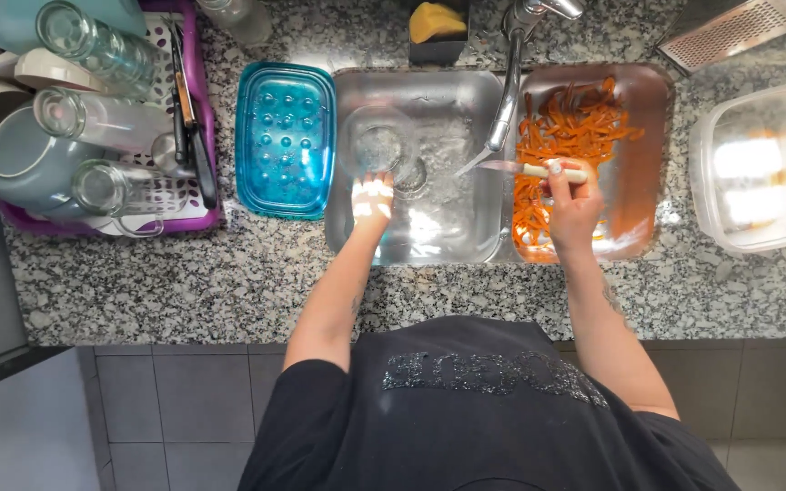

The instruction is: The person washes a plastic container and a knife in the sink, then rinses and tears lettuce leaves under running water. The person places the torn lettuce into a sink basin and later arranges the leaves on a countertop.

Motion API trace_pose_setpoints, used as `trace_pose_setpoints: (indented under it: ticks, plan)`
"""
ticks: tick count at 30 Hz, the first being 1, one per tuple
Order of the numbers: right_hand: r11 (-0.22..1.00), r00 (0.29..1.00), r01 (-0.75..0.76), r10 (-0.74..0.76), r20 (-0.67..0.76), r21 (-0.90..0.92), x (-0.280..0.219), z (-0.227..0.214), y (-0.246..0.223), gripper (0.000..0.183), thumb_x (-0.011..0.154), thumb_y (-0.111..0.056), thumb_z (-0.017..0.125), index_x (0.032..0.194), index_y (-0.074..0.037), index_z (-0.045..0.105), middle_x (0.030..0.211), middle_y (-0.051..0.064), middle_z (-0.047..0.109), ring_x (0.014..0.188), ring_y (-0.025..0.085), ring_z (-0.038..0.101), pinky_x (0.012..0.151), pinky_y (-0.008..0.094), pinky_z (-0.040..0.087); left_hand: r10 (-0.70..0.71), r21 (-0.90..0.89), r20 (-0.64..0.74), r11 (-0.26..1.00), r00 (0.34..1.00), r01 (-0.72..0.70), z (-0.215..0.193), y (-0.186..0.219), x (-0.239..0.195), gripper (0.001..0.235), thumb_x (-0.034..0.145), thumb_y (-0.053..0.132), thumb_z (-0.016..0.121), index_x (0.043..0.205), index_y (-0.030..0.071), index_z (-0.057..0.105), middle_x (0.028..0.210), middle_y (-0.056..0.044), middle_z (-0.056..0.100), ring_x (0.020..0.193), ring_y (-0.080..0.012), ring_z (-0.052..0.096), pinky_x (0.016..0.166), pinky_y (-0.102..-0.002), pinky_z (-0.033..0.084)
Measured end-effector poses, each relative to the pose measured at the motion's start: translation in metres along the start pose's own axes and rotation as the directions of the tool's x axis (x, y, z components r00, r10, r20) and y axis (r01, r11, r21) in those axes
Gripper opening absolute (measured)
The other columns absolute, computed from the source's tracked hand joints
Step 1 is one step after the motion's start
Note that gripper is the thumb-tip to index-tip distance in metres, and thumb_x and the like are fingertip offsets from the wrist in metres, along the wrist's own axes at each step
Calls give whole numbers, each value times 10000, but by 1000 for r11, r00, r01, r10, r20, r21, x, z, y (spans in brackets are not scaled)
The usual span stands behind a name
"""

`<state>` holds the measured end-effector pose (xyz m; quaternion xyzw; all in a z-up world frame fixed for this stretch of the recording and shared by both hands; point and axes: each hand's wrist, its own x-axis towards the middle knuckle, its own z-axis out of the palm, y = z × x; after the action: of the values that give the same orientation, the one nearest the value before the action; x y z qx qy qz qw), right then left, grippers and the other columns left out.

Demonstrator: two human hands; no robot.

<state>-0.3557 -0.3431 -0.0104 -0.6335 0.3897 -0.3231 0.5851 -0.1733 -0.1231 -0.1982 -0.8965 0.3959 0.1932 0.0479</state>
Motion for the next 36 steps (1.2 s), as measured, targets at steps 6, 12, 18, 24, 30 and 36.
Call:
trace_pose_setpoints:
  ticks: [6,12,18,24,30,36]
  plan:
    - [952,947,190,-113,301,-241,-26,21,15,56,901,-147,680,900,-91,677,751,90,598,657,178,559,643,309,450,29,-26,-421,999,907,-44,-17,9,14,68,844,200,569,857,249,614,699,43,656,673,-158,670,653,-308,483]
    - [980,901,56,32,433,-190,-45,57,37,118,932,-173,581,971,-127,683,667,51,620,653,160,595,686,303,486,-195,-1000,-25,1,981,-26,-133,7,-41,235,945,118,483,1170,138,546,913,-60,702,728,-110,668,664,-173,523]
    - [871,868,278,-47,493,-406,-44,78,-8,423,856,-223,676,1264,-192,565,815,110,628,712,279,614,707,390,504,-155,-997,-24,75,988,-13,-160,1,-73,223,846,37,612,1063,74,649,777,-103,701,651,-124,670,617,-230,549]
    - [691,694,487,65,717,-534,-35,74,-19,374,859,-258,650,1222,-254,559,939,79,640,874,330,640,763,460,507,184,-900,-52,417,982,-125,-191,3,-78,227,790,156,690,1015,171,711,761,-16,717,831,-189,676,850,-339,480]
    - [645,627,436,283,726,-628,-39,41,-15,98,905,-282,566,956,-203,594,782,111,661,810,351,660,748,436,509,-83,-844,-106,535,991,-46,-57,-21,17,271,973,303,533,1071,84,658,983,-128,663,959,-270,624,930,-345,457]
    - [739,631,309,312,710,-599,-35,19,-37,127,892,-256,579,985,-176,610,858,162,663,884,407,627,783,478,500,-41,-656,217,734,975,176,73,-15,92,221,897,412,532,1048,304,651,985,16,684,1006,-218,633,919,-359,482]
